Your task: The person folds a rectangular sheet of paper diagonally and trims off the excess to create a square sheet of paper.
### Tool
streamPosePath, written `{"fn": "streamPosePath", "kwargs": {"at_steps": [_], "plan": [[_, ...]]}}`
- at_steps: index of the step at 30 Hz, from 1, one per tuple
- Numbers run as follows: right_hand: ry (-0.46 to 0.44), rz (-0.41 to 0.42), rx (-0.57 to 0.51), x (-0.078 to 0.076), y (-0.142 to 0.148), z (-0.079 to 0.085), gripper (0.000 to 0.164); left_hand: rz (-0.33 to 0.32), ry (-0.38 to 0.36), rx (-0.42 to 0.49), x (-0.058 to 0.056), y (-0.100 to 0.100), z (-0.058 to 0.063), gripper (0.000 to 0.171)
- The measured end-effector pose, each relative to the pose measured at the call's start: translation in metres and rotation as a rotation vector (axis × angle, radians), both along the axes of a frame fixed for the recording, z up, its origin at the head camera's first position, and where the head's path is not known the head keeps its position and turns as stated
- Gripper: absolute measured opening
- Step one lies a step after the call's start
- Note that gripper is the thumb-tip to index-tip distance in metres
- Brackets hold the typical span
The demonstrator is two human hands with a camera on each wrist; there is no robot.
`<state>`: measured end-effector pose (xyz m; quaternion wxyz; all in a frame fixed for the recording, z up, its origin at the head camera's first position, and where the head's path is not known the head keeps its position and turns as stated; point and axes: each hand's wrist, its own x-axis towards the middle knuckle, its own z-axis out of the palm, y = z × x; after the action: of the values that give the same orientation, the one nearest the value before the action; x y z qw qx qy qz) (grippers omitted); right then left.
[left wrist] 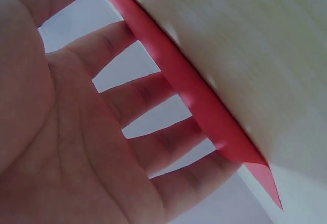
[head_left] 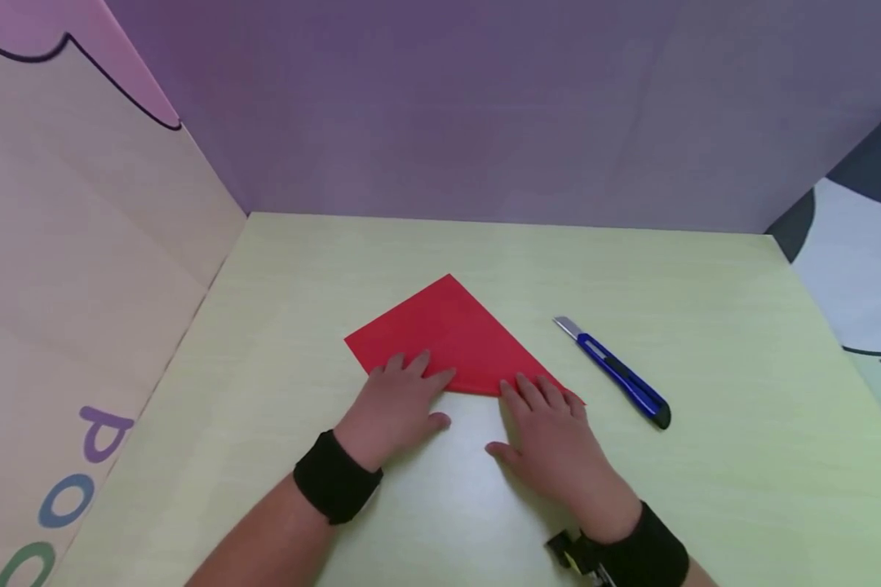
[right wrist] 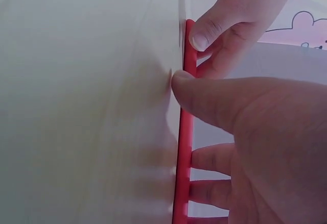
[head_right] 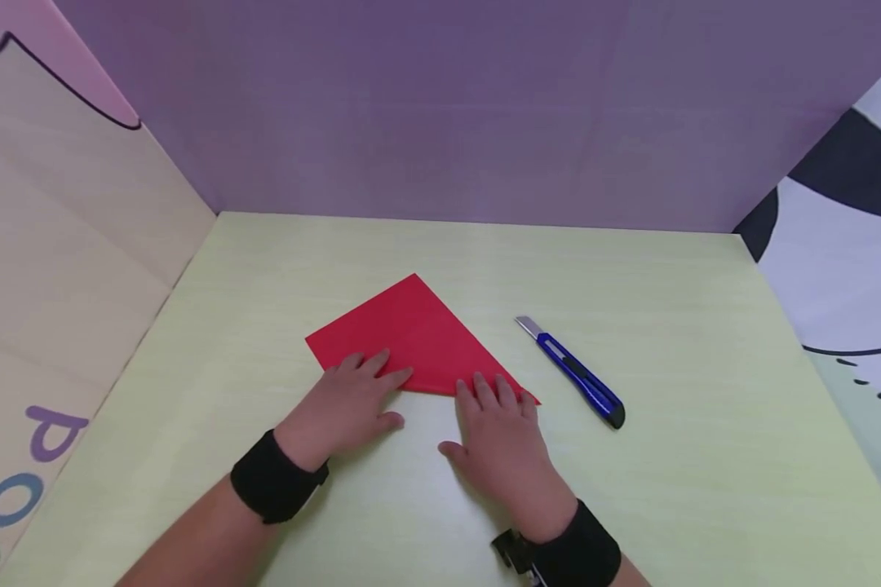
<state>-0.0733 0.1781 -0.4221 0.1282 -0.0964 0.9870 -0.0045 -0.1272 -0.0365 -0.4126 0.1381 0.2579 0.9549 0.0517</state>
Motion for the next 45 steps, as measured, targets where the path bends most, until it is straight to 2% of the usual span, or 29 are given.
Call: {"fn": "streamPosePath", "kwargs": {"at_steps": [4,14,22,34,45], "plan": [[-0.03,-0.019,0.004,-0.002,0.001,-0.002,0.093,0.0,0.007,-0.007,-0.002,-0.001,-0.001,0.081],[-0.029,-0.019,-0.01,-0.002,0.001,-0.008,0.093,0.006,0.026,-0.013,-0.005,-0.001,-0.008,0.084],[-0.046,-0.026,-0.016,-0.004,-0.002,-0.007,0.094,0.008,0.033,-0.021,-0.007,0.0,-0.016,0.085],[-0.051,-0.016,-0.006,-0.006,-0.005,-0.008,0.095,0.005,0.064,-0.05,-0.011,0.002,-0.014,0.083],[-0.043,-0.018,-0.034,-0.007,-0.003,-0.008,0.096,0.005,0.078,-0.025,-0.011,0.001,-0.009,0.084]]}}
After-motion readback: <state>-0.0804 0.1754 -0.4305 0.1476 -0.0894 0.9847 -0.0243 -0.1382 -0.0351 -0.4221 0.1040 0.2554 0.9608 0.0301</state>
